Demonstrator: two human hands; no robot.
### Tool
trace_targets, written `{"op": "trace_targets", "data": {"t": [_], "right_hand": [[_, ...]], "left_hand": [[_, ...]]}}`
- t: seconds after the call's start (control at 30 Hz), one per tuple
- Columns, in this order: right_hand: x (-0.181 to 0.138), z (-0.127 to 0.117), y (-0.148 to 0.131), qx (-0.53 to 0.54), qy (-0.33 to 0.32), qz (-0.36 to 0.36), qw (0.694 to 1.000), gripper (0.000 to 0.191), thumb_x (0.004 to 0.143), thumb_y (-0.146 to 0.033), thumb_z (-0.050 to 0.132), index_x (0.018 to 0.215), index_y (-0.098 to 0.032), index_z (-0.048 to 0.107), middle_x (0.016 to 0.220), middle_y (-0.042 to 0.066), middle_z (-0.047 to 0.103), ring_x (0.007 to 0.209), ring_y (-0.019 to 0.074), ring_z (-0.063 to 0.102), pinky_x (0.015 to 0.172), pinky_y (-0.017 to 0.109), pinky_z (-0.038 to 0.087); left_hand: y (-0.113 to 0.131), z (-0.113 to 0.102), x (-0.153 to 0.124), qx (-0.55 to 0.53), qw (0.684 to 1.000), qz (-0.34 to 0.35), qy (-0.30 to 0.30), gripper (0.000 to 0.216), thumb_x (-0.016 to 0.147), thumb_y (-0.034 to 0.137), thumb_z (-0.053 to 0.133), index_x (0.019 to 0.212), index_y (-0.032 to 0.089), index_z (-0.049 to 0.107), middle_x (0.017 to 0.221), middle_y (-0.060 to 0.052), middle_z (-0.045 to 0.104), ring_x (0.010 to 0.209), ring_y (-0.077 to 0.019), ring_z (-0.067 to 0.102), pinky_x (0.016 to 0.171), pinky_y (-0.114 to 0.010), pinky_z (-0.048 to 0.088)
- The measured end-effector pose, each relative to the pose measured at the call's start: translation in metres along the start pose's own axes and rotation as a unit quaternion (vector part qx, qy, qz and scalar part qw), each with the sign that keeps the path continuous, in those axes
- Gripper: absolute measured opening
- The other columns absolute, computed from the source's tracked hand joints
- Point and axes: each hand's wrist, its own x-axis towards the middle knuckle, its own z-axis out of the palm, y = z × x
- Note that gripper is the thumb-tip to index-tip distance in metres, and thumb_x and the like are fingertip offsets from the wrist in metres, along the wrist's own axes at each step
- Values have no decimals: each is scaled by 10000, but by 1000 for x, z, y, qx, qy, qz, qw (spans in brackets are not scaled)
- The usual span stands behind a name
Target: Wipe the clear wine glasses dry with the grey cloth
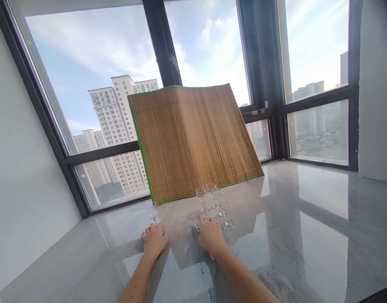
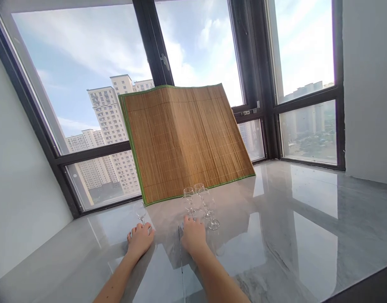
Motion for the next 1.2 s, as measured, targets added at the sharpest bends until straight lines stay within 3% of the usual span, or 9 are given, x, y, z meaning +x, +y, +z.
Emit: {"op": "trace_targets", "data": {"t": [0.23, 0.43, 0.67, 0.83, 0.97, 1.07, 1.2], "right_hand": [[8, 9, 6, 2, 18, 6, 1000, 583, 742, -33, 528, 1307, -180, 554, 1115, 139, 689, 1077, 311, 582, 798, 368, 430], [14, 8, 10, 1, 10, 3, 1000, 486, 774, -40, 495, 1235, -162, 586, 1138, 142, 677, 1098, 295, 568, 812, 354, 419], [14, 6, 10, 10, 12, 4, 1000, 483, 784, -24, 457, 1230, -156, 588, 1147, 137, 682, 1155, 318, 551, 873, 404, 416], [4, 6, 1, -14, 38, 3, 999, 509, 788, -48, 524, 1276, -189, 565, 1195, 142, 657, 1309, 349, 431, 995, 463, 351], [-3, 6, -10, -24, 28, 5, 999, 640, 759, -45, 567, 1374, -205, 489, 1233, 161, 613, 1196, 339, 508, 877, 415, 435], [-4, 7, -14, -21, 11, -16, 1000, 777, 693, 19, 572, 1420, -222, 441, 1286, 157, 573, 1164, 316, 530, 791, 344, 467], [-2, 8, -17, 12, -4, -54, 998, 899, 660, 58, 537, 1496, -198, 329, 1295, 156, 569, 1117, 294, 561, 741, 313, 476]], "left_hand": [[2, 2, -1, -23, 1000, -5, 1, 319, 881, 366, 437, 1085, 233, 642, 1277, -134, 562, 1233, -328, 480, 1058, -552, 283], [1, 2, -1, -77, 997, 10, -16, 277, 900, 335, 428, 1060, 250, 638, 1183, -94, 637, 1179, -277, 524, 1073, -536, 266], [11, -6, -6, -108, 994, 32, -5, 283, 875, 237, 492, 1062, 254, 703, 1213, -72, 670, 1152, -239, 581, 1053, -421, 299], [17, -13, -9, -180, 982, 52, 11, 195, 837, 211, 526, 829, 230, 720, 976, -41, 740, 919, -192, 650, 829, -272, 391], [16, -13, -9, -212, 976, -19, 35, 304, 863, 335, 489, 608, 220, 609, 662, -39, 672, 706, -207, 613, 640, -268, 350], [12, -7, -4, -270, 959, -59, 61, 197, 835, 382, 530, 733, 230, 603, 713, -25, 690, 695, -206, 621, 627, -263, 365], [7, 5, 6, -347, 935, -31, 63, 200, 783, 320, 582, 953, 220, 614, 886, -31, 735, 851, -200, 671, 726, -254, 425]]}}
